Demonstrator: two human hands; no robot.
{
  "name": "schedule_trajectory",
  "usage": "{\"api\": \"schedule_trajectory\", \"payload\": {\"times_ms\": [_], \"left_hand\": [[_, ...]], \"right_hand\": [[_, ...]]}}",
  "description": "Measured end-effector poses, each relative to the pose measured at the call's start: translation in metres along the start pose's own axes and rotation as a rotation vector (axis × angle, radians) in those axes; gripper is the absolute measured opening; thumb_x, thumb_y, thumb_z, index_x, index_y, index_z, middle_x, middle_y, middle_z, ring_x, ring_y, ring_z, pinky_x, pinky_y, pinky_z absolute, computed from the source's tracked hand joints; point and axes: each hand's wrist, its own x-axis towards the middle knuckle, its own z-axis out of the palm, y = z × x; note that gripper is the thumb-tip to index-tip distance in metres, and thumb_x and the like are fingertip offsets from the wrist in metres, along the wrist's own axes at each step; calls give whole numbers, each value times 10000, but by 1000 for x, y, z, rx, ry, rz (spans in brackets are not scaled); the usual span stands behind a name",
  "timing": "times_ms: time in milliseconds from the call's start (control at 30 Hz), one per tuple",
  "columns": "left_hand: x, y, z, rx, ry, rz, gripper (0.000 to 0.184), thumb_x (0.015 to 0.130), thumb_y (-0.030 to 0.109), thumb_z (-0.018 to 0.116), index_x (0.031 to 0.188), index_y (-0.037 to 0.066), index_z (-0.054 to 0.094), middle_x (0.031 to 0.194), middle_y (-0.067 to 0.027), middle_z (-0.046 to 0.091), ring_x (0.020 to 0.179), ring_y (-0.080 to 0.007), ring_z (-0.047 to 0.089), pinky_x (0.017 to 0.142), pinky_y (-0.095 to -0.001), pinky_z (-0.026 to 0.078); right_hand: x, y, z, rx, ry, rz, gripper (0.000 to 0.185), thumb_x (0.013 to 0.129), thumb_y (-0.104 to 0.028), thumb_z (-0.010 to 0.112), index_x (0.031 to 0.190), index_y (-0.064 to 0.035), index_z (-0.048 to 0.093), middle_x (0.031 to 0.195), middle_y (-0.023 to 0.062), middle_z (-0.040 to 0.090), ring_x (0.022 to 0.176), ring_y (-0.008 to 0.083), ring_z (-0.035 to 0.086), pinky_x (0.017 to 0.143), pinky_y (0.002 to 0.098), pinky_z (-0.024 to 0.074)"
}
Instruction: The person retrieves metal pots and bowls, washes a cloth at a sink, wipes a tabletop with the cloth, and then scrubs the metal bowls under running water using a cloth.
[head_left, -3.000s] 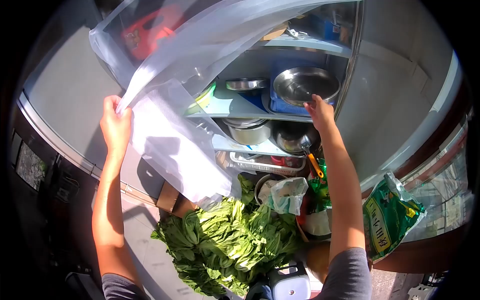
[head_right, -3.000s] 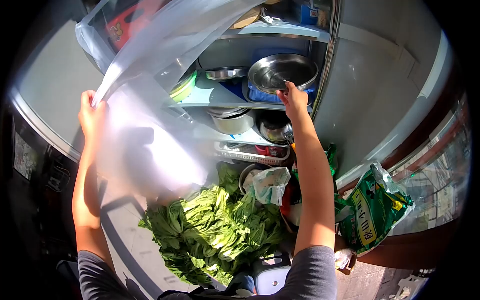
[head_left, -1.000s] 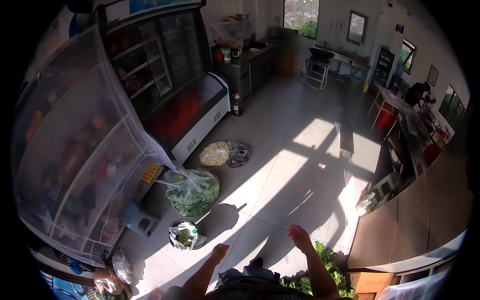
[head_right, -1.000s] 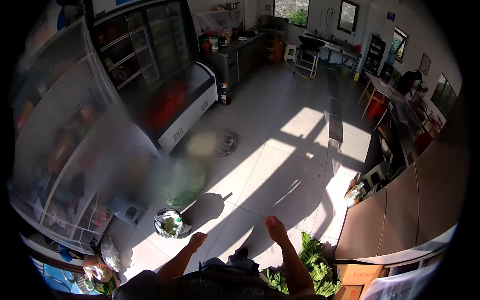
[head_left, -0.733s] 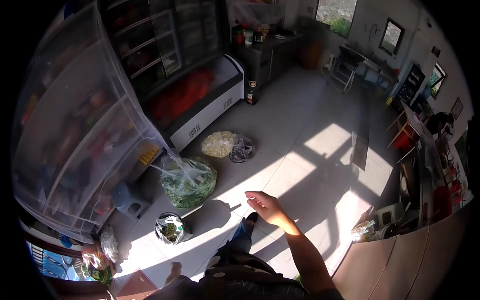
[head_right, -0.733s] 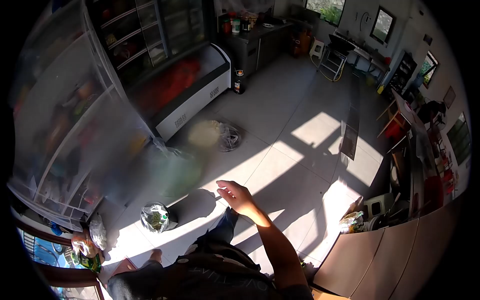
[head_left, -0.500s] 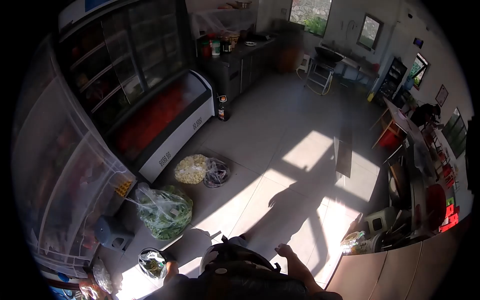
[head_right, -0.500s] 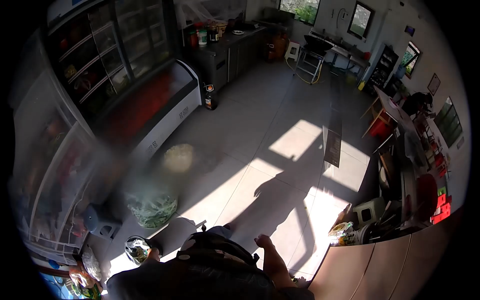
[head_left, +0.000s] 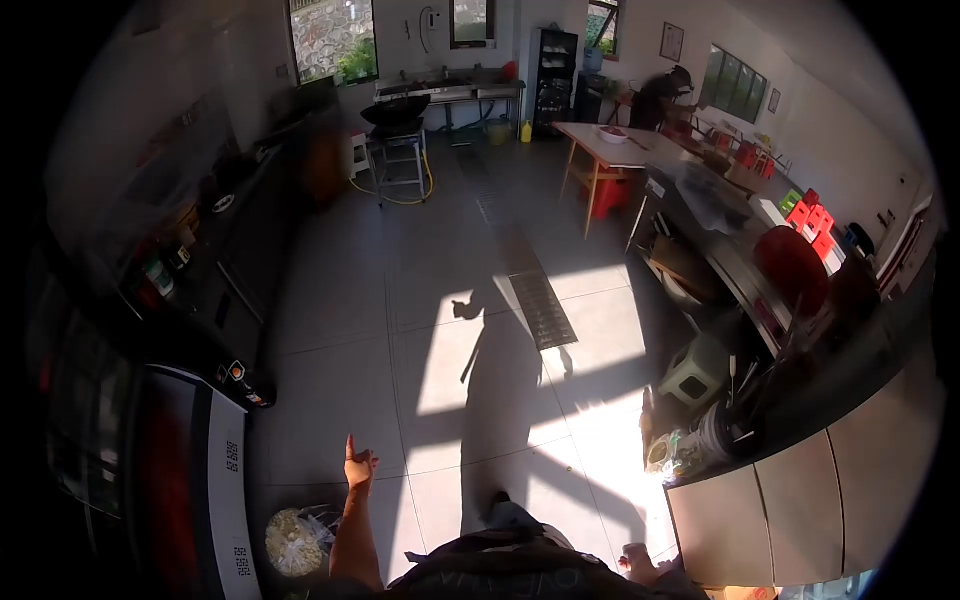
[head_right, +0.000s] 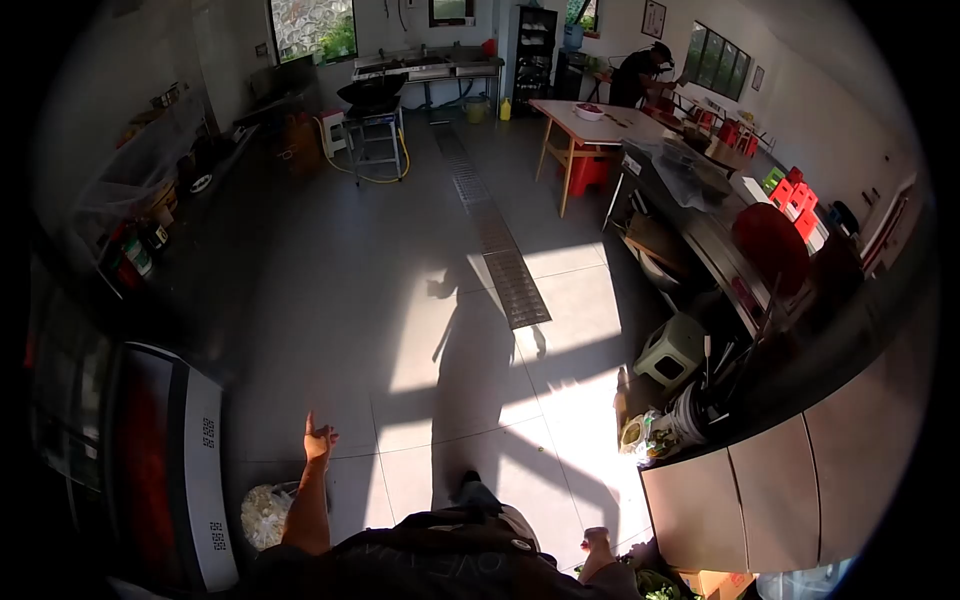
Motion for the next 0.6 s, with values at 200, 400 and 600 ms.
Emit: {"api": "schedule_trajectory", "payload": {"times_ms": [200, 400, 600], "left_hand": [[49, -70, 16, 255, 60, -512, 595, 797, 95, 496, 1337, 159, 253, 706, -108, 534, 481, -179, 528, 409, -298, 448], [133, -92, 11, 180, 347, -1063, 278, 820, 157, 444, 1089, 124, 383, 709, -105, 496, 472, -205, 452, 412, -319, 379], [384, 6, 94, 36, 462, -1018, 182, 837, 232, 404, 769, 75, 467, 600, -68, 429, 448, -189, 331, 420, -320, 286]], "right_hand": [[-125, -453, -143, -304, 445, -798, 333, 821, -365, 493, 974, -84, 587, 927, 113, 625, 855, 283, 596, 741, 381, 472], [-106, -747, -283, -301, 622, -1263, 192, 847, -218, 473, 894, -67, 581, 991, 73, 571, 843, 260, 578, 705, 350, 491], [-5, -757, -357, -323, 418, -696, 149, 717, -170, 604, 861, -140, 581, 977, 11, 570, 931, 201, 553, 714, 316, 487]]}}
